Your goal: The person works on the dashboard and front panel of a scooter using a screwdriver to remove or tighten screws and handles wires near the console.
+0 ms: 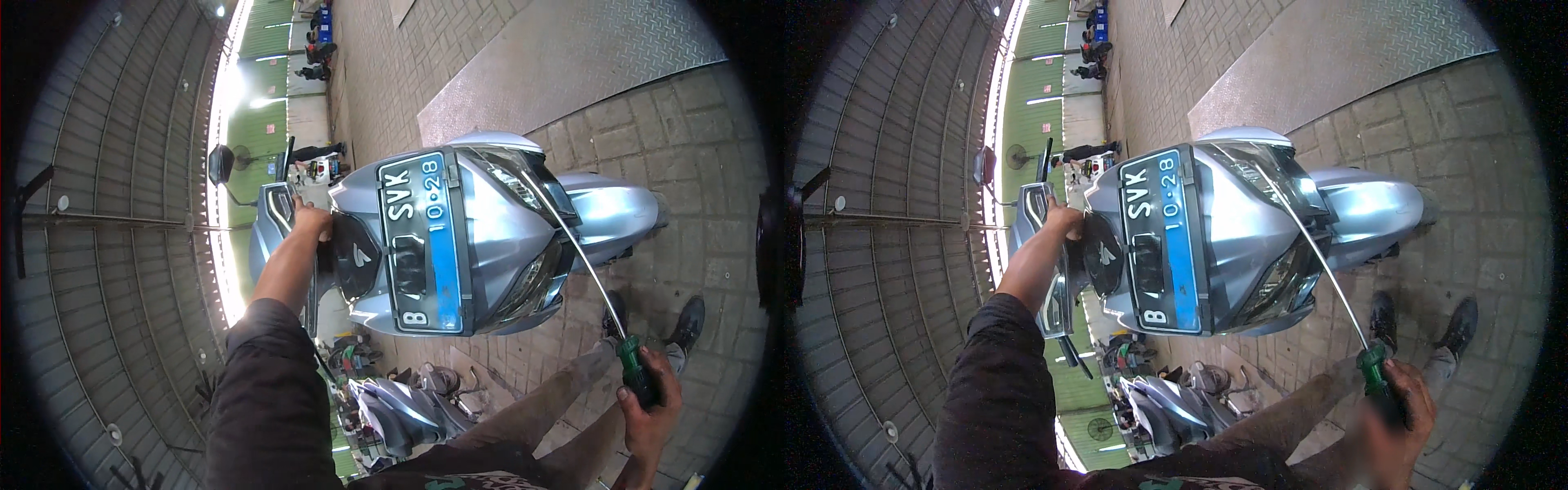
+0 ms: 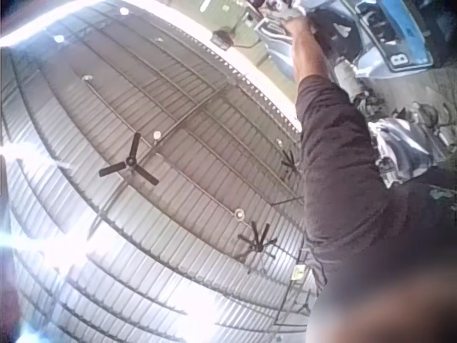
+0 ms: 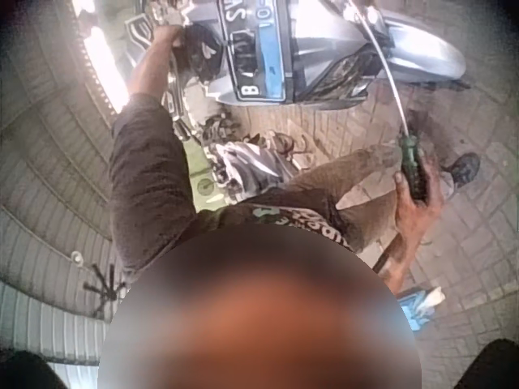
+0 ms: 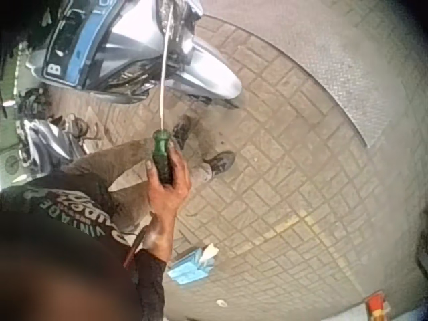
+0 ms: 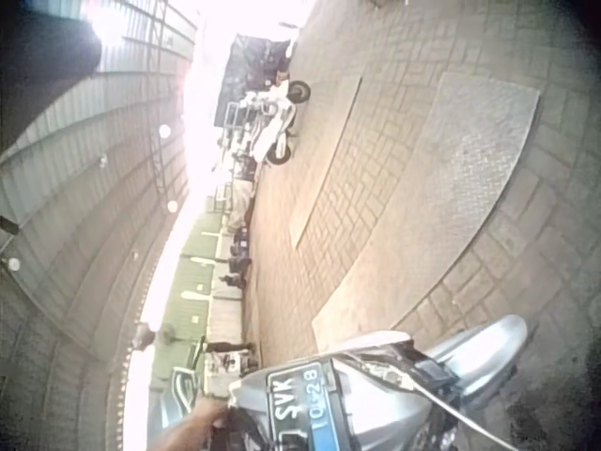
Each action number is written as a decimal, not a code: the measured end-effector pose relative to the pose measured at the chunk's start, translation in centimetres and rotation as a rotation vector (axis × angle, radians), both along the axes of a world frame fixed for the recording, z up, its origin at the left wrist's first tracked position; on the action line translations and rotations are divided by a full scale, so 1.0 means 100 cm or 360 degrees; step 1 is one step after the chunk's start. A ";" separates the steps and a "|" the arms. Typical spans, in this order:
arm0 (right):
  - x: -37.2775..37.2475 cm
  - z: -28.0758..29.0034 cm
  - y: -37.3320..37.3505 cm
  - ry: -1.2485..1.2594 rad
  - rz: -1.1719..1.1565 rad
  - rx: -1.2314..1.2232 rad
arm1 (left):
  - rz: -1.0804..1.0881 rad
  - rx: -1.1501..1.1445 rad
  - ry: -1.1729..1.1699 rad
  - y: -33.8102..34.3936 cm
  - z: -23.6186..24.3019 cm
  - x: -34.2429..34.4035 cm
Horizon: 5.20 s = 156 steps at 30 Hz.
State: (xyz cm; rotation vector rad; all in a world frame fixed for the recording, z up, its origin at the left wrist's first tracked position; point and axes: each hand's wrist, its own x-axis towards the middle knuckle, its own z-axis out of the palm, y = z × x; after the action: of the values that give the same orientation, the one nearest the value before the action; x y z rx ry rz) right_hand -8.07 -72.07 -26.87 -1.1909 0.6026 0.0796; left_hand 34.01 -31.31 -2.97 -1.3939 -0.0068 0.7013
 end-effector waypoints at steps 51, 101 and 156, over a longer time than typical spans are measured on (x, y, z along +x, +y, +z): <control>-0.076 -0.124 -0.025 0.0696 -0.0417 -0.0362 | 0.1363 -0.2208 -0.1731 0.164 -0.254 -0.461; 0.210 0.148 0.170 -0.1654 0.0864 -0.1216 | -0.0336 -0.2191 -0.2787 0.258 0.036 -0.365; 0.207 0.201 0.165 -0.0311 0.0330 0.0033 | 0.3099 -0.5347 -0.1173 0.027 -0.042 -0.219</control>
State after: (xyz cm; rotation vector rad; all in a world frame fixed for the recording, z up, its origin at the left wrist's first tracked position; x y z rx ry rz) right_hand 12.59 -55.56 -6.79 -1.2218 0.3056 0.1430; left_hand 12.10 -28.61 -7.13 0.7416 0.3256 -0.1889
